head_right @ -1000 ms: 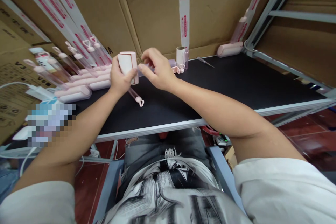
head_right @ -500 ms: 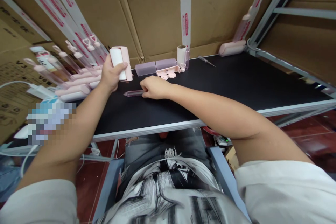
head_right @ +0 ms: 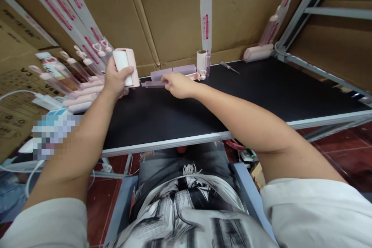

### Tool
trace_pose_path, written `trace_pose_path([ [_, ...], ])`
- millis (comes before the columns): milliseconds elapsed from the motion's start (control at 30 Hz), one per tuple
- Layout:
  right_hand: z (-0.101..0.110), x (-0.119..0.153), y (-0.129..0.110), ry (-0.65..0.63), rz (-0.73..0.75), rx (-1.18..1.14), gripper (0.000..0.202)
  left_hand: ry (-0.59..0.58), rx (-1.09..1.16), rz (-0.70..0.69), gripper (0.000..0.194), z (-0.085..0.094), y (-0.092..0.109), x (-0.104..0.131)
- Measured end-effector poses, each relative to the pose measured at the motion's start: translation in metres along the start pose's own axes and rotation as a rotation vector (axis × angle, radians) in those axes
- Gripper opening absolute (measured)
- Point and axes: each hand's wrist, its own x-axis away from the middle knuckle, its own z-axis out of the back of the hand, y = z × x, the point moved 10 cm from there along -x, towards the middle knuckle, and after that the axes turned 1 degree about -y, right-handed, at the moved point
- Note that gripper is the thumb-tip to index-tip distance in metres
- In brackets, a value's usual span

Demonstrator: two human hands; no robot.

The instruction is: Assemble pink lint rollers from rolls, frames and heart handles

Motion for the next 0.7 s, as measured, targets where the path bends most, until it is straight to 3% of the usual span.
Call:
trace_pose_path([
  [100,0.007,0.001,0.003,0.037,-0.013,-0.055,0.032,0.045,0.179,0.259,0.057,0.005,-0.002,0.008],
  [233,0.016,0.003,-0.008,0.124,0.048,-0.109,0.029,-0.133,0.367,0.44,0.058,-0.017,0.01,0.022],
  [433,0.03,0.006,-0.013,0.268,0.12,-0.146,0.028,-0.262,0.421,0.514,0.054,-0.027,0.018,0.032],
  [700,0.018,0.0,-0.009,0.205,0.137,-0.091,0.047,-0.298,0.423,0.521,0.06,-0.03,0.019,0.034],
])
